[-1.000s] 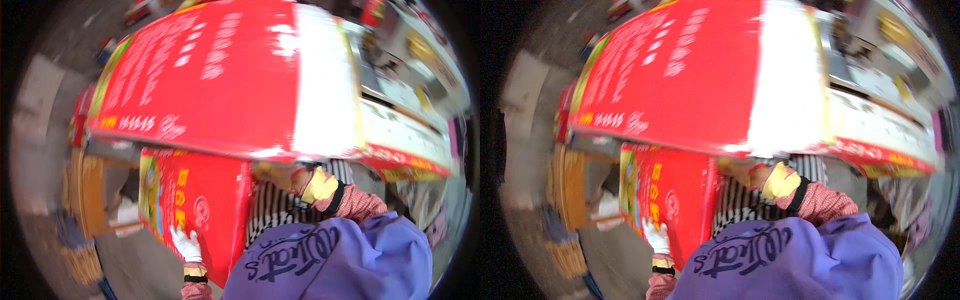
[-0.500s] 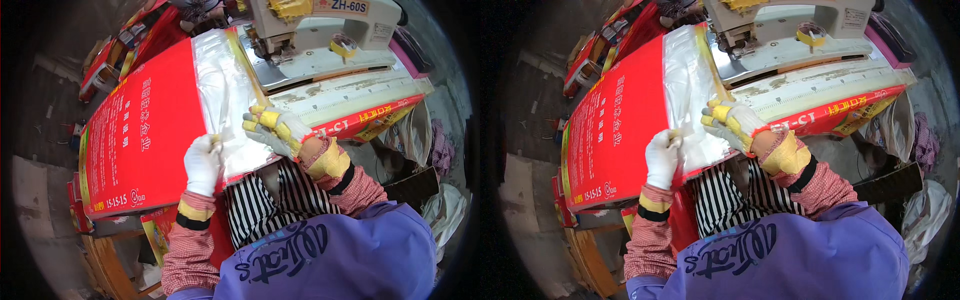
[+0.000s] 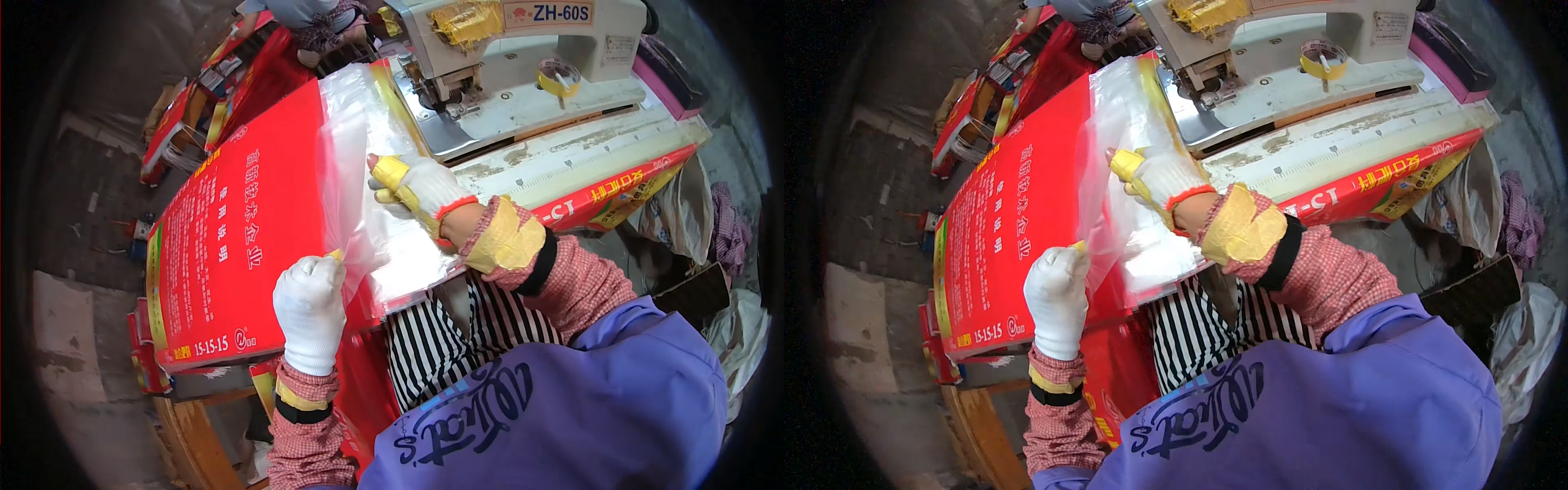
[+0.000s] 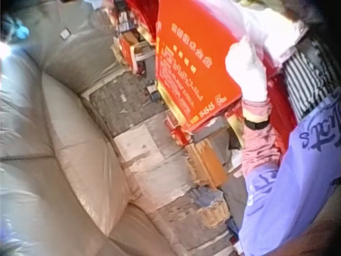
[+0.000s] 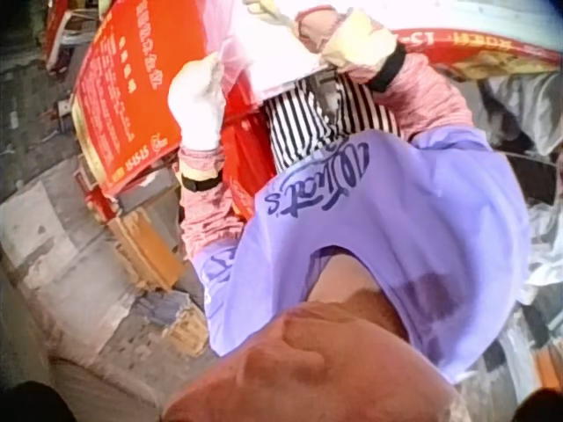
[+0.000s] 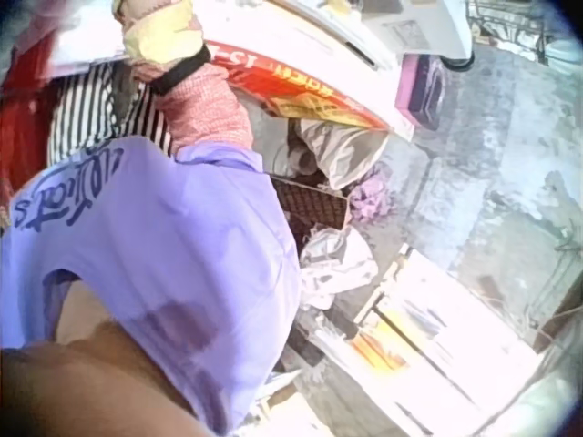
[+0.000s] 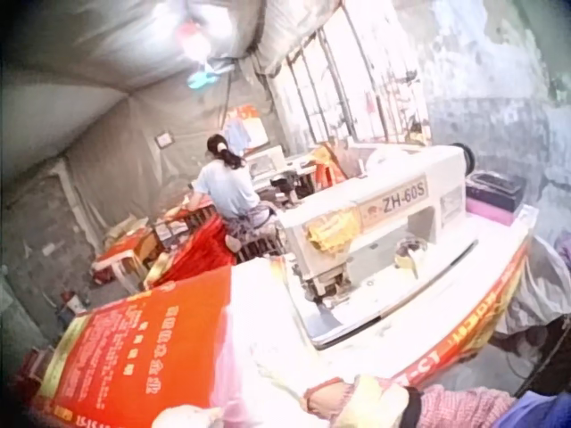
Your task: The person sews a plastic liner into a red woven bag using a sewing machine, then folds the finished bag and places it onto a stack. This process is repeated for several bags and liners.
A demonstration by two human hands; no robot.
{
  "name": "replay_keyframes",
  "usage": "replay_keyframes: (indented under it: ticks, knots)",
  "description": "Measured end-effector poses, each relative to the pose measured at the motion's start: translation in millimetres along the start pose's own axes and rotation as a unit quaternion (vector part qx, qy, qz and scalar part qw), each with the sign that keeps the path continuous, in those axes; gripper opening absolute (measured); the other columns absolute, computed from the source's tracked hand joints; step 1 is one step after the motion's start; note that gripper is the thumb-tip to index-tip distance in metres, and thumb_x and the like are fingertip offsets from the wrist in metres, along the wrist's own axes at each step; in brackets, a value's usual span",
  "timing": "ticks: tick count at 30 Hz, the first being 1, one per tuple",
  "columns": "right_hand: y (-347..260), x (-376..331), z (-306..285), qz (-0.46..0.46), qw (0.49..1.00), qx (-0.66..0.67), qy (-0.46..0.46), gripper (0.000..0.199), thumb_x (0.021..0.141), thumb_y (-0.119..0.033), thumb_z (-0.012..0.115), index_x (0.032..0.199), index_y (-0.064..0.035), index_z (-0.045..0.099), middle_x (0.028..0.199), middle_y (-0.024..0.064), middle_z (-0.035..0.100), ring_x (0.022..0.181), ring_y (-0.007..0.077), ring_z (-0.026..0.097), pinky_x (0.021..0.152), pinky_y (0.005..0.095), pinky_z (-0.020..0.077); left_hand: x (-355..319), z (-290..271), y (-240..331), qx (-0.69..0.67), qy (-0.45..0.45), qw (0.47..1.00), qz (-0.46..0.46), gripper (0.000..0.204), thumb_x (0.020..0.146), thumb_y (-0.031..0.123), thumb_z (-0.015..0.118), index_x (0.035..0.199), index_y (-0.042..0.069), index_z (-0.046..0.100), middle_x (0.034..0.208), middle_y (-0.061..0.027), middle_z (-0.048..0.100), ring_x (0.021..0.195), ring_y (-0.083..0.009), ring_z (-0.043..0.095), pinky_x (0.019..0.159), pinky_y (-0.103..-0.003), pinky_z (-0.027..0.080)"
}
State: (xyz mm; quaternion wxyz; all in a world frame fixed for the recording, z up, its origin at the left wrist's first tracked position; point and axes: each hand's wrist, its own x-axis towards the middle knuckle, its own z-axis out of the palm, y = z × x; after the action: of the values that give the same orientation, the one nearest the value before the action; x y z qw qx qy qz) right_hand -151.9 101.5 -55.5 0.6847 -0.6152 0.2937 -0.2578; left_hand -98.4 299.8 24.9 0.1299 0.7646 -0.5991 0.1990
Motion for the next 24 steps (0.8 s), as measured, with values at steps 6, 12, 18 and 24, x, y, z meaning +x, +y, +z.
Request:
replay_keyframes:
  ticks: [6, 12, 18, 24]
  knots:
    - [-27.4, 1.0, 15.6, 0.194, 0.946, -0.229, -0.123, 0.020, 0.081, -0.024, 0.064, 0.080, -0.0042, 0.061, 0.067, 0.0030, 0.056, 0.052, 0.0107, 0.045, 0.048, 0.0244, 0.0354, -0.1, 11.7, 2.9, 0.046, -0.095, 0.989, 0.105, 0.008, 0.065, 0.011, 0.061, 0.065, 0.010, 0.054, 0.061, -0.0062, 0.051, 0.062, -0.0236, 0.056, 0.053, -0.035, 0.043]
    - [-13.8, 7.5, 46.2, 0.080, 0.983, -0.013, -0.167, 0.023, 0.081, -0.029, 0.060, 0.080, -0.0063, 0.066, 0.065, 0.0084, 0.059, 0.056, 0.0217, 0.052, 0.053, 0.0342, 0.0404, 17.3, 15.5, -32.0, -0.489, -0.174, 0.785, -0.338, 0.024, 0.080, 0.015, 0.065, 0.093, -0.005, 0.061, 0.077, -0.0026, 0.062, 0.071, -0.0061, 0.056, 0.064, -0.021, 0.046]
    - [-37.9, -0.2, 52.3, -0.155, 0.899, -0.379, -0.154, 0.025, 0.085, -0.035, 0.051, 0.096, -0.0177, 0.065, 0.086, 0.0124, 0.065, 0.078, 0.0332, 0.062, 0.066, 0.0401, 0.0493, 28.8, 25.3, -61.5, -0.560, -0.063, 0.762, -0.318, 0.017, 0.083, 0.017, 0.062, 0.080, 0.001, 0.057, 0.072, -0.0012, 0.058, 0.063, -0.0068, 0.052, 0.058, -0.021, 0.043]
    - [-37.1, -5.9, 21.1, -0.162, 0.777, -0.607, -0.031, 0.024, 0.073, -0.025, 0.062, 0.082, -0.0030, 0.060, 0.070, 0.0133, 0.061, 0.066, 0.0266, 0.062, 0.059, 0.0383, 0.0484, 6.7, -27.6, -114.2, -0.607, 0.188, 0.714, -0.293, 0.010, 0.086, 0.008, 0.058, 0.078, 0.004, 0.054, 0.072, -0.0010, 0.057, 0.065, -0.0072, 0.054, 0.059, -0.021, 0.045]
